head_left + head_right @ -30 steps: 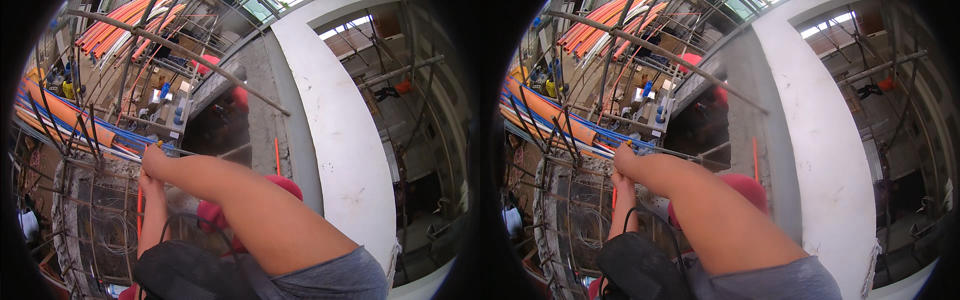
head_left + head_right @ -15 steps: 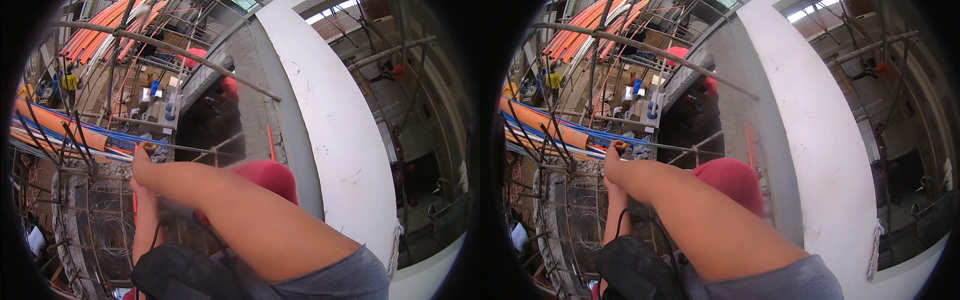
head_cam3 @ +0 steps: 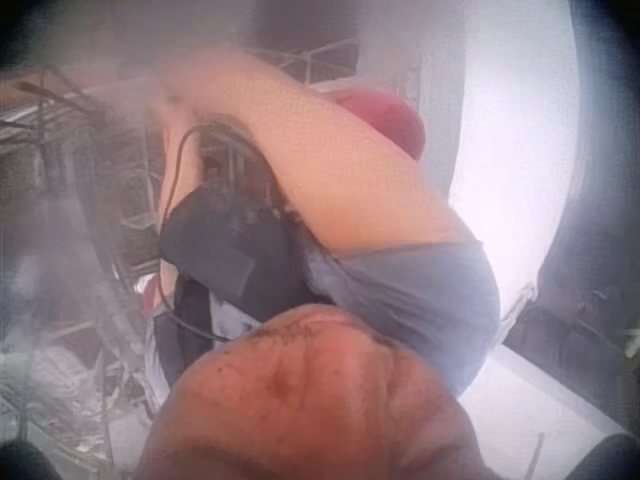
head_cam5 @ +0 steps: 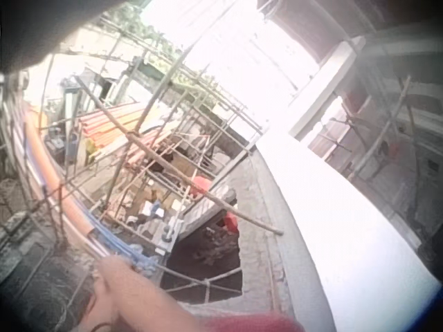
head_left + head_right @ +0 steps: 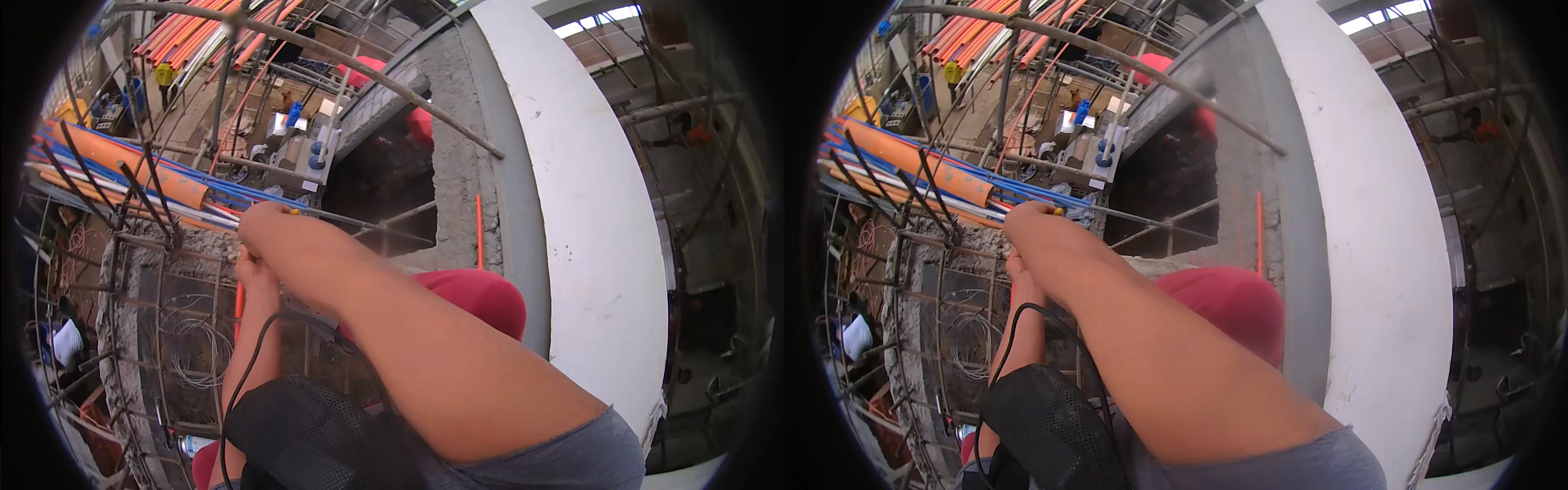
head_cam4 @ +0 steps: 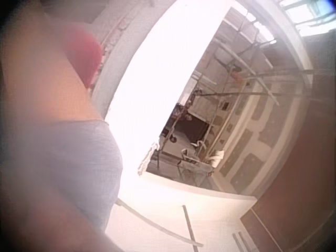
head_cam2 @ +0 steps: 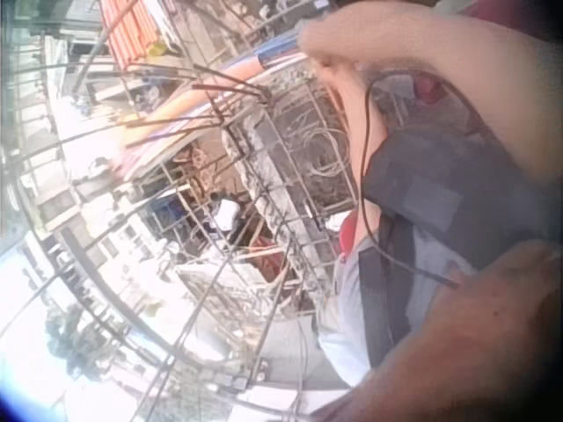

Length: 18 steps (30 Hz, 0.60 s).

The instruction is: The person uses pliers to cut and position red plastic conduits on a metal grid floor. They also use a spray can to apply adhesive or sealant to the conduits and grid intersections. A coworker assists by handling additional conduits and materials nearby.

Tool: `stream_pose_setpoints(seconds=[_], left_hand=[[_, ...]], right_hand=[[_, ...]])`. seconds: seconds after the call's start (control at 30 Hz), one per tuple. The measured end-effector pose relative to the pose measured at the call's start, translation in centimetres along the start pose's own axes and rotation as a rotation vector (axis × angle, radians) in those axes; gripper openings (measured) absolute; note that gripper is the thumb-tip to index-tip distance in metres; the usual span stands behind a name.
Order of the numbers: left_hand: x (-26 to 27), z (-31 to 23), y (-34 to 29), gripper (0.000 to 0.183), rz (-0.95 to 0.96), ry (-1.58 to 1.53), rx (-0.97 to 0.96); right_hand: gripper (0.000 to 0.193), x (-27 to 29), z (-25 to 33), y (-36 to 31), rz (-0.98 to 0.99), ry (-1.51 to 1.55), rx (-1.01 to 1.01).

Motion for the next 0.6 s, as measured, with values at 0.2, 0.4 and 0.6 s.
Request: stream_pose_setpoints(seconds=[0.2, 0.4, 0.6], left_hand=[[1.8, 2.3, 1.8, 0.031, 0.009, -0.291, -0.065], [1.4, 2.5, 0.8, 0.024, -0.181, -0.333, -0.095], [2.1, 3.3, 0.5, 0.026, -0.254, -0.233, -0.149]], right_hand=[[0.013, 0.4, -1.4, -4.9, 0.311, 0.078, 0.094], [0.028, -0.5, 0.2, -6.6, 0.099, -0.282, 0.148], [0.029, -3.0, -2.1, -4.6, 0.247, -0.108, 0.090]])
Point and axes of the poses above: each hand's wrist, its own y-axis towards the middle knuckle, its own x-axis out of the back of the hand, z = x × y, the point moved 5 cm from there along y, towards the middle knuckle, and after that the axes turned 5 degrees about x, right-handed, at the moved point
